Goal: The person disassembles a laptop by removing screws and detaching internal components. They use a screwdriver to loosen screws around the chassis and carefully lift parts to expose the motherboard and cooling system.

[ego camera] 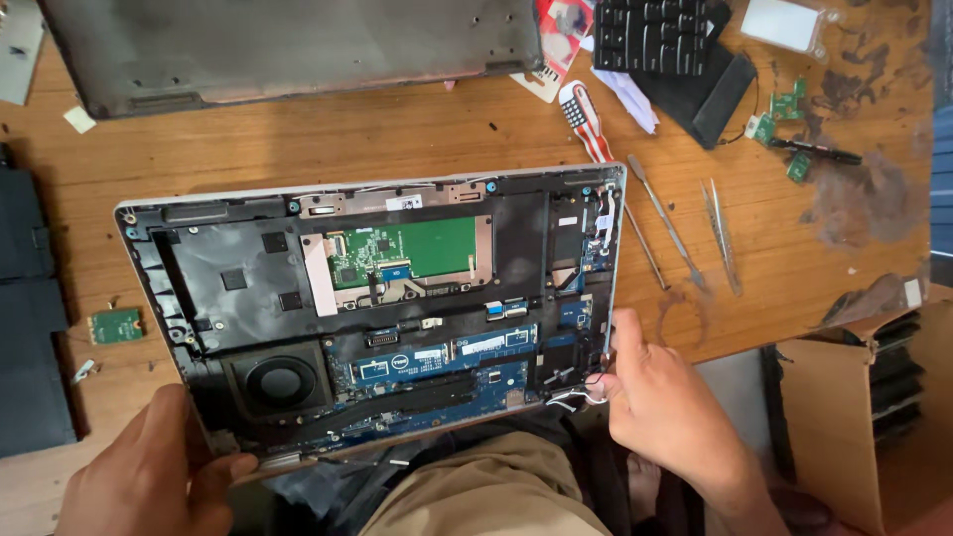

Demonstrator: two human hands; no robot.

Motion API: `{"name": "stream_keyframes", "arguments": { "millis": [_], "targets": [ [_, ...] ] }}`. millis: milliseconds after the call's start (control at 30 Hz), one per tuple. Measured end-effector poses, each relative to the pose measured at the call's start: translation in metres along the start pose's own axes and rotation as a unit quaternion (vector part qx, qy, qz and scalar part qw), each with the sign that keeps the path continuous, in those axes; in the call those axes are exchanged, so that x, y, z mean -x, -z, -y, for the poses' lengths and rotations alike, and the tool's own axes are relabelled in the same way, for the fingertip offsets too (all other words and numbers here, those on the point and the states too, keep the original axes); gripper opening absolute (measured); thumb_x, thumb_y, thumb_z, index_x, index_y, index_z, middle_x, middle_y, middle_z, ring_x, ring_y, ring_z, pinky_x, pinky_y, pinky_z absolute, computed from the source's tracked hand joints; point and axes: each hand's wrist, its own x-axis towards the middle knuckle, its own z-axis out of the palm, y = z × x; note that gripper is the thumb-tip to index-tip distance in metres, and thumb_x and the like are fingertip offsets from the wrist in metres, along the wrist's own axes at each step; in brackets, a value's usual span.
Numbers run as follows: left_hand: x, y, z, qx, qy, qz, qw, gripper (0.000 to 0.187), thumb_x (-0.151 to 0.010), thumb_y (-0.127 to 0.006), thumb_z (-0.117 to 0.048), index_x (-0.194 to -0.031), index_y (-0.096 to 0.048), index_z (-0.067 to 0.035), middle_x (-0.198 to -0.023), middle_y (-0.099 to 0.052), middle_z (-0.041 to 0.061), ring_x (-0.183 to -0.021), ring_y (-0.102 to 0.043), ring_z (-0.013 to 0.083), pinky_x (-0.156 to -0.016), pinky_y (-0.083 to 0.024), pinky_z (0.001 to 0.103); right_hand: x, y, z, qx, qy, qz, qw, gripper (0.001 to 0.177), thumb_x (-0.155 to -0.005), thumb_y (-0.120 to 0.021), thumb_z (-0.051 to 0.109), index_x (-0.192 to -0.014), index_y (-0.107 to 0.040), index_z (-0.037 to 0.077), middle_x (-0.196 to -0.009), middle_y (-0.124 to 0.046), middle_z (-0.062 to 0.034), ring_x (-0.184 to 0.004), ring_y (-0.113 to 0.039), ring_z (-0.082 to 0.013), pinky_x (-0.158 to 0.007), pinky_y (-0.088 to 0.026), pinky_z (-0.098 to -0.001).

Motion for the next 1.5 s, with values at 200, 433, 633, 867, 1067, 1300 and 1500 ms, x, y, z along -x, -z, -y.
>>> {"name": "stream_keyframes", "arguments": {
  "millis": [200, 433, 633, 867, 1067, 1300, 1500],
  "targets": [
    [0.011, 0.002, -0.003, 0.024, -0.005, -0.025, 0.999, 0.047, -0.069, -0.088, -0.026, -0.094, -0.053, -0.009, -0.074, -0.066, 0.009, -0.064, -0.072, 0.0288, -0.062, -0.056, 0.043, 0.002, -0.002, 0.0, -0.016, 0.001, 0.003, 1.0, 0.047, -0.075, -0.049, -0.007, -0.119, -0.036, 0.001, -0.075, -0.075, -0.0175, -0.079, -0.077, -0.0355, -0.073, -0.059, -0.0462],
    [0.012, 0.008, -0.008, 0.013, -0.06, -0.066, 0.996, 0.048, -0.07, -0.086, -0.018, -0.097, -0.049, -0.005, -0.07, -0.065, 0.013, -0.065, -0.07, 0.0332, -0.059, -0.054, 0.045, 0.007, -0.008, 0.001, 0.052, 0.06, -0.078, 0.994, 0.044, -0.077, -0.058, -0.007, -0.116, -0.039, -0.002, -0.077, -0.071, -0.0232, -0.079, -0.07, -0.044, -0.07, -0.052, -0.0526],
    [0.024, 0.012, -0.019, 0.053, -0.102, -0.147, 0.982, 0.044, -0.074, -0.083, -0.011, -0.098, -0.047, -0.001, -0.074, -0.065, 0.015, -0.066, -0.067, 0.0366, -0.06, -0.052, 0.047, 0.006, -0.008, 0.0, -0.067, 0.049, -0.026, 0.996, 0.05, -0.076, -0.053, -0.012, -0.121, -0.034, -0.001, -0.078, -0.071, -0.0176, -0.074, -0.078, -0.0298, -0.067, -0.061, -0.0398],
    [0.033, 0.005, -0.023, 0.09, -0.136, -0.222, 0.961, 0.035, -0.078, -0.076, -0.003, -0.098, -0.047, -0.001, -0.076, -0.067, 0.013, -0.071, -0.07, 0.0348, -0.062, -0.054, 0.044, 0.015, -0.013, -0.004, -0.099, 0.127, -0.089, 0.983, 0.042, -0.082, -0.052, -0.011, -0.119, -0.036, -0.003, -0.087, -0.065, -0.0149, -0.071, -0.076, -0.0237, -0.063, -0.061, -0.0344],
    [0.04, -0.001, -0.027, 0.109, -0.075, -0.23, 0.964, 0.033, -0.083, -0.08, -0.008, -0.103, -0.054, -0.001, -0.087, -0.073, 0.013, -0.079, -0.075, 0.0295, -0.068, -0.059, 0.041, 0.024, -0.007, -0.018, -0.222, 0.182, -0.088, 0.954, 0.029, -0.095, -0.062, 0.004, -0.122, -0.051, 0.0, -0.09, -0.067, -0.0072, -0.077, -0.073, -0.0158, -0.069, -0.059, -0.0285],
    [0.037, 0.001, -0.025, 0.188, -0.076, -0.213, 0.956, 0.032, -0.08, -0.083, -0.01, -0.099, -0.059, 0.0, -0.094, -0.074, 0.014, -0.09, -0.077, 0.0249, -0.076, -0.063, 0.037, 0.012, -0.007, -0.03, -0.333, 0.185, -0.096, 0.92, 0.013, -0.099, -0.061, 0.004, -0.11, -0.063, -0.003, -0.088, -0.063, -0.003, -0.076, -0.064, -0.0082, -0.07, -0.056, -0.0243],
    [0.027, 0.012, -0.019, 0.156, -0.039, -0.139, 0.977, 0.04, -0.077, -0.087, -0.016, -0.098, -0.057, 0.001, -0.091, -0.074, 0.014, -0.089, -0.079, 0.0261, -0.072, -0.062, 0.038, 0.0, -0.008, -0.029, -0.32, 0.191, -0.116, 0.921, 0.012, -0.099, -0.064, 0.008, -0.103, -0.065, -0.004, -0.083, -0.064, -0.0018, -0.073, -0.063, -0.0067, -0.066, -0.056, -0.0231]
  ]
}}
